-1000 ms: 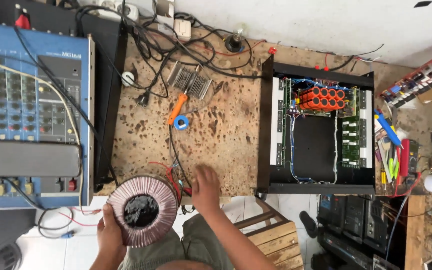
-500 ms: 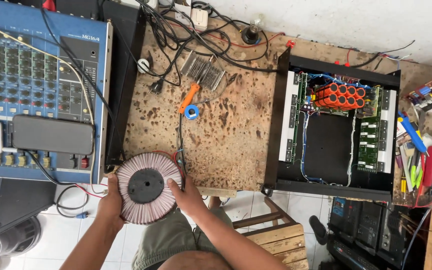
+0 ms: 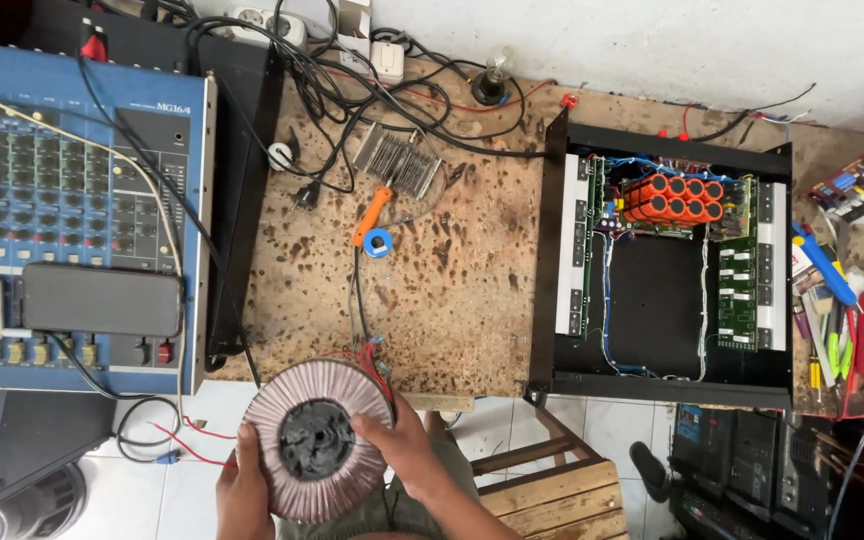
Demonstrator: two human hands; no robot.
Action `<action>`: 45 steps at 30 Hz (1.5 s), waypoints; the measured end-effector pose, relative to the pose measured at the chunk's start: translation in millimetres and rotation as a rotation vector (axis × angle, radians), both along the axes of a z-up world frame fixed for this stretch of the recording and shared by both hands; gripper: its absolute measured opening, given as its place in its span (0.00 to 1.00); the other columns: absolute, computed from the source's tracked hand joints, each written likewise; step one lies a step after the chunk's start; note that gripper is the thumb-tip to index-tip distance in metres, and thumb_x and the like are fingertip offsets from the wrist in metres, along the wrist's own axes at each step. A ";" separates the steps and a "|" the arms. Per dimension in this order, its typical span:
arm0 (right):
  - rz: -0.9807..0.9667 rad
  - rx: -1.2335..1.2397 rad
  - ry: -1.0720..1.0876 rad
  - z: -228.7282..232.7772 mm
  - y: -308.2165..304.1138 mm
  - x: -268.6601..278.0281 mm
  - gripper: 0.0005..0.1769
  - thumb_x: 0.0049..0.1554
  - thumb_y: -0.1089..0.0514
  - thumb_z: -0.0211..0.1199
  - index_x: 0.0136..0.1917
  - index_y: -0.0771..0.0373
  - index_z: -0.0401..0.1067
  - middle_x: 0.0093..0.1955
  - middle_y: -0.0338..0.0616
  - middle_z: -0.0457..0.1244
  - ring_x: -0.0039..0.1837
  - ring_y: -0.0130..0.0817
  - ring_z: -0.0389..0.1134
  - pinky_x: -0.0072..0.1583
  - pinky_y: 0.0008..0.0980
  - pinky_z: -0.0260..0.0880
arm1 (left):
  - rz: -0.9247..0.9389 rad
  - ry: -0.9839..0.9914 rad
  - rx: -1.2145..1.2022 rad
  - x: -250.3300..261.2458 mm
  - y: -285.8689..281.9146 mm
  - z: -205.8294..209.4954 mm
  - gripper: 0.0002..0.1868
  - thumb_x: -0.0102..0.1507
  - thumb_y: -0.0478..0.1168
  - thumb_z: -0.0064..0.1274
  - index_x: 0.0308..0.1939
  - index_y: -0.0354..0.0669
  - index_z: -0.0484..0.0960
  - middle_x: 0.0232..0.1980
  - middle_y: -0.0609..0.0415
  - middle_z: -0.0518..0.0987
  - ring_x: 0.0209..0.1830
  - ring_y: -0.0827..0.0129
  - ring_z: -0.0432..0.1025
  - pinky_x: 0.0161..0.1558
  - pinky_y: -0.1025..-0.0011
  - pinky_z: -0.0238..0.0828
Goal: Repairing an electronic device by inspecting and cleaning a toroidal transformer at a workbench.
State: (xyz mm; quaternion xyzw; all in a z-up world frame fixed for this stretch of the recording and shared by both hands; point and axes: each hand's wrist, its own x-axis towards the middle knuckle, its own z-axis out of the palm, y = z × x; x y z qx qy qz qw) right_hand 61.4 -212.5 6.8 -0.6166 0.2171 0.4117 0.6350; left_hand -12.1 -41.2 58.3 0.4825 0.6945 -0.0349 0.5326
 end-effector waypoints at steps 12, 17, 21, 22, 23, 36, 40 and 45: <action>-0.670 0.044 -0.003 -14.7 -88.2 8.0 0.29 0.54 0.57 0.63 0.67 0.74 0.71 0.64 0.59 0.69 0.63 0.50 0.70 0.67 0.47 0.68 | -0.545 -0.270 -0.188 82.4 -73.3 -11.9 0.25 0.63 0.58 0.55 0.53 0.44 0.80 0.38 0.58 0.77 0.36 0.70 0.66 0.39 0.69 0.65; -0.677 -0.195 -0.013 -25.4 -96.8 23.5 0.25 0.60 0.47 0.63 0.58 0.72 0.71 0.57 0.50 0.66 0.58 0.33 0.64 0.60 0.40 0.65 | -0.533 -0.545 -0.064 120.5 -90.3 -68.0 0.21 0.64 0.53 0.62 0.25 0.54 0.69 0.23 0.65 0.60 0.25 0.76 0.56 0.30 0.66 0.50; -0.829 -0.048 -0.106 -74.4 -96.3 35.6 0.31 0.59 0.48 0.60 0.69 0.67 0.69 0.67 0.46 0.65 0.67 0.34 0.65 0.67 0.36 0.65 | -0.666 -0.187 -0.210 146.4 -79.4 -37.8 0.46 0.57 0.71 0.53 0.68 0.44 0.68 0.61 0.51 0.75 0.58 0.57 0.73 0.52 0.57 0.68; -0.905 -0.050 -0.072 -93.3 -101.4 32.2 0.30 0.59 0.46 0.61 0.69 0.65 0.70 0.67 0.42 0.65 0.67 0.33 0.66 0.67 0.35 0.66 | -0.709 -0.176 -0.265 145.5 -79.5 -33.8 0.53 0.57 0.73 0.50 0.76 0.45 0.59 0.73 0.48 0.69 0.69 0.50 0.68 0.59 0.52 0.69; -0.895 -0.050 -0.070 -90.7 -98.2 38.6 0.30 0.59 0.46 0.61 0.69 0.65 0.70 0.67 0.42 0.65 0.67 0.33 0.66 0.67 0.35 0.66 | -0.699 -0.175 -0.264 150.4 -76.9 -34.7 0.53 0.57 0.73 0.50 0.76 0.45 0.59 0.73 0.48 0.69 0.69 0.50 0.68 0.59 0.52 0.69; -0.948 -0.201 0.083 -28.0 -55.7 43.6 0.42 0.58 0.34 0.60 0.75 0.61 0.62 0.71 0.45 0.63 0.69 0.43 0.65 0.63 0.55 0.69 | -0.554 -0.298 0.363 93.5 25.5 54.4 0.14 0.71 0.53 0.46 0.40 0.48 0.70 0.31 0.58 0.70 0.21 0.75 0.62 0.19 0.74 0.61; -0.980 -0.189 0.050 -56.3 -64.6 42.8 0.37 0.56 0.34 0.62 0.70 0.59 0.68 0.67 0.40 0.66 0.66 0.36 0.67 0.60 0.50 0.72 | -0.235 -0.085 0.700 93.8 95.3 72.8 0.39 0.61 0.61 0.56 0.65 0.42 0.61 0.59 0.43 0.64 0.49 0.51 0.70 0.39 0.46 0.72; -0.945 -0.316 0.123 -43.8 -62.4 48.9 0.51 0.47 0.31 0.67 0.71 0.69 0.63 0.68 0.52 0.64 0.65 0.45 0.68 0.58 0.56 0.74 | -0.169 0.039 0.662 116.5 140.5 51.3 0.46 0.65 0.56 0.66 0.69 0.38 0.50 0.69 0.37 0.53 0.68 0.35 0.56 0.60 0.33 0.58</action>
